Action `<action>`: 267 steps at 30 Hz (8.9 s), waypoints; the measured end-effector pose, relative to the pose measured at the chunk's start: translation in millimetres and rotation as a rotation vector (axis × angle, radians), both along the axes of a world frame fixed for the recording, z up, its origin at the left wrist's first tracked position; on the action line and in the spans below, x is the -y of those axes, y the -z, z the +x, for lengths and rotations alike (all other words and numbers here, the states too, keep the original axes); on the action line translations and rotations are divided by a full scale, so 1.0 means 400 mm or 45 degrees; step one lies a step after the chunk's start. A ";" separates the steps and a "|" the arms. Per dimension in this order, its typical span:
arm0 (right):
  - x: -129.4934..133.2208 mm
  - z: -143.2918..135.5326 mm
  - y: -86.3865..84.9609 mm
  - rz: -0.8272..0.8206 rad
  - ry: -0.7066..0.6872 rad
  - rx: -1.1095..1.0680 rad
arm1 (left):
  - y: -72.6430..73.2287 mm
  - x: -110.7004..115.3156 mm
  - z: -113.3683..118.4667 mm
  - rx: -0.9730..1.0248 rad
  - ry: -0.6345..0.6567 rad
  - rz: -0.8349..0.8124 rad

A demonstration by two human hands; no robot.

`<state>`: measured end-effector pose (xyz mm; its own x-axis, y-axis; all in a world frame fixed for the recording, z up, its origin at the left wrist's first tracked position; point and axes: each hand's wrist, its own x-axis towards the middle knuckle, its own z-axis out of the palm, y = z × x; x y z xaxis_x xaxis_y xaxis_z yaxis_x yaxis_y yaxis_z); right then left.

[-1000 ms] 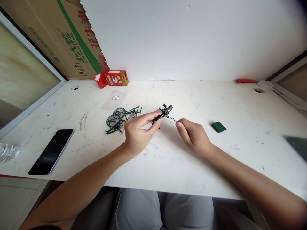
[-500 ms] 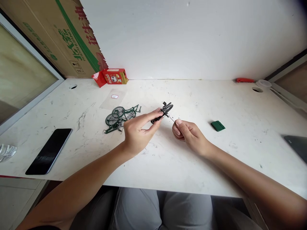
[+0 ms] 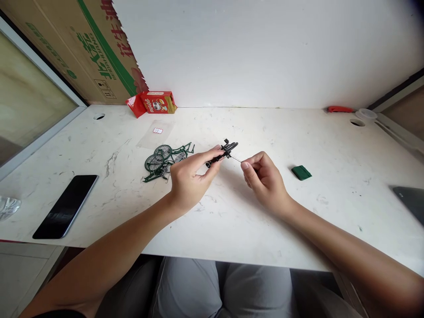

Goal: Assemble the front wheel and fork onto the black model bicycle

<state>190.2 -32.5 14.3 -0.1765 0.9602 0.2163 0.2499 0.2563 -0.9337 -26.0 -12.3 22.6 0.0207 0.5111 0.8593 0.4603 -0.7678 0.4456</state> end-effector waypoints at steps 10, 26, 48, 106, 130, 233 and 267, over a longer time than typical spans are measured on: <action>0.014 -0.003 -0.008 0.089 0.099 0.134 | 0.009 0.003 0.005 0.030 0.045 -0.030; 0.016 -0.008 -0.043 -0.275 -0.080 -0.134 | 0.010 0.003 0.006 0.046 0.040 -0.076; -0.004 0.013 -0.060 -0.875 -0.389 -0.620 | -0.002 -0.003 -0.007 -0.117 0.065 0.120; -0.062 0.036 -0.026 -0.310 0.274 -0.848 | 0.026 -0.050 0.008 0.628 0.615 -1.367; -0.056 0.010 0.029 -0.156 0.138 -0.546 | 0.026 -0.037 0.011 0.769 0.725 -1.393; -0.105 0.119 0.009 0.200 0.152 0.085 | 0.034 -0.100 -0.035 0.431 0.275 -1.159; -0.175 0.188 0.060 0.062 0.435 0.114 | -0.020 -0.348 0.123 -0.041 0.554 -1.151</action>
